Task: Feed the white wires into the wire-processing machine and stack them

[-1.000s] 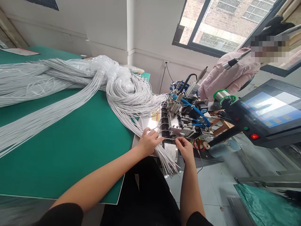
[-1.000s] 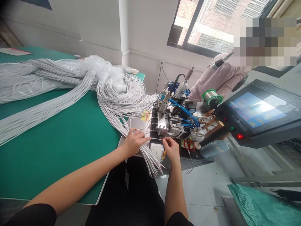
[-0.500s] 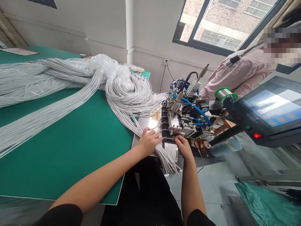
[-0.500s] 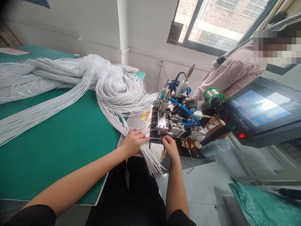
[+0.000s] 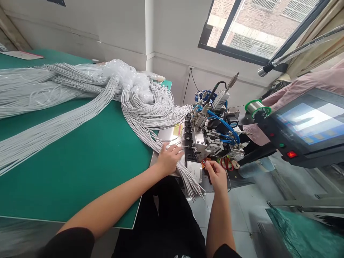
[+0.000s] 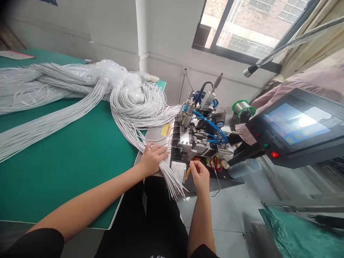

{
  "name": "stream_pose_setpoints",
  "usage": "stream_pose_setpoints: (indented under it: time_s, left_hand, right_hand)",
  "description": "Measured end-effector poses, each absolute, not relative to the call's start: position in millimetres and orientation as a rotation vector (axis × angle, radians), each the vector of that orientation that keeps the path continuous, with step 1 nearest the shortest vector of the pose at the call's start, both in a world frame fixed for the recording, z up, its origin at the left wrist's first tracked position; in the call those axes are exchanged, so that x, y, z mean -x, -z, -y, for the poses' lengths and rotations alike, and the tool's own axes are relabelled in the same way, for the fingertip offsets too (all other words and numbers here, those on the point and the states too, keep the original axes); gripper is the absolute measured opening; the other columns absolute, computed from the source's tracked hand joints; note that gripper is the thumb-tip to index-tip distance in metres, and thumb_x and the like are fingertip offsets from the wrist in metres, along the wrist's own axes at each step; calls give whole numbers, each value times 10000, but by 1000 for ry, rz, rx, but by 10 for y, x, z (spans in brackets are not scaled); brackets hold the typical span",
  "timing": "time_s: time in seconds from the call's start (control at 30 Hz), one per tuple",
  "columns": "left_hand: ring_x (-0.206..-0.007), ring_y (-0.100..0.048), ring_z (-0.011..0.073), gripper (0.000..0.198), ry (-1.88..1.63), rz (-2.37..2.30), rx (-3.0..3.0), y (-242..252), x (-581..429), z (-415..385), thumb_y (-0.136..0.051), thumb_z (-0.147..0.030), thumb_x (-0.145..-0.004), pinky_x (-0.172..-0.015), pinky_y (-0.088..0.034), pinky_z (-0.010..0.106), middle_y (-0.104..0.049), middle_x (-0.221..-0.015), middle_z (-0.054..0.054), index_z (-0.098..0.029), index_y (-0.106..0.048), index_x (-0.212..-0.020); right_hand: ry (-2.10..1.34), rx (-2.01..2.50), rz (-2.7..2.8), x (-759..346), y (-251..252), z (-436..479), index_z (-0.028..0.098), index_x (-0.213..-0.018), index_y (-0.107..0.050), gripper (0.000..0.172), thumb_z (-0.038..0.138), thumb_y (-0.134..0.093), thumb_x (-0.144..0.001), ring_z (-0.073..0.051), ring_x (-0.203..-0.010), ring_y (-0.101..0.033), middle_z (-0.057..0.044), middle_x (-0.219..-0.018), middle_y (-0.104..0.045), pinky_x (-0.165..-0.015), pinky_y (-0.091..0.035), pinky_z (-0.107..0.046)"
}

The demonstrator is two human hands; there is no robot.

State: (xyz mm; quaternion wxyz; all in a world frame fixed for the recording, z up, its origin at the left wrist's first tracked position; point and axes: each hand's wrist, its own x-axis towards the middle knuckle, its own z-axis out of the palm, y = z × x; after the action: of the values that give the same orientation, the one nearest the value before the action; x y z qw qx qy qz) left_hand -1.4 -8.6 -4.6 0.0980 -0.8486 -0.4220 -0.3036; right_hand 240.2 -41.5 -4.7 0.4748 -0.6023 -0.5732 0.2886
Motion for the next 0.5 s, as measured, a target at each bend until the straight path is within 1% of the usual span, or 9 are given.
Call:
stream_pose_setpoints:
  time_s: [0.07,0.17,0.27,0.37,0.5]
  left_hand:
    - [-1075,-544,238,323,892,1232,2523,48,15,79,-516,-105,-776,-1001,-245,487,-637,-1177,68,-205,-638,-1058]
    - [-1067,-548,234,282,896,1204,2518,69,19,68,-525,-126,-802,-1013,-224,501,-637,-1166,60,-214,-639,-1045]
    - [-1055,-551,231,269,866,1206,2513,90,21,53,-544,-151,-812,-1024,-208,514,-634,-1155,55,-223,-637,-1053]
    - [-1031,-554,223,279,831,1194,2513,94,26,31,-543,-158,-820,-1021,-217,514,-634,-1147,62,-230,-636,-1074]
    - [-953,-578,200,286,807,1161,2527,77,38,8,-504,-141,-833,-1006,-231,510,-647,-1101,61,-229,-645,-1066]
  right_hand:
    - [-741,1475,1584,-2416,-91,565,179,-725,-607,313,473,-594,-831,-128,-525,-448,0,-594,-535,-504,-370,-240]
    - [-793,1415,1935,-2403,-228,722,192,-758,-624,250,422,-594,-850,-148,-583,-500,-20,-675,-592,-540,-396,-248]
    - [-787,1382,2197,-2384,-249,762,211,-789,-641,219,421,-610,-839,-165,-596,-530,-22,-682,-607,-541,-414,-256]
    - [-726,1359,2241,-2391,-197,722,226,-775,-658,251,456,-582,-842,-175,-596,-565,-34,-705,-640,-543,-446,-262]
    - [-646,1359,2185,-2450,-128,643,244,-760,-679,289,520,-597,-787,-204,-642,-629,-49,-754,-688,-575,-492,-272]
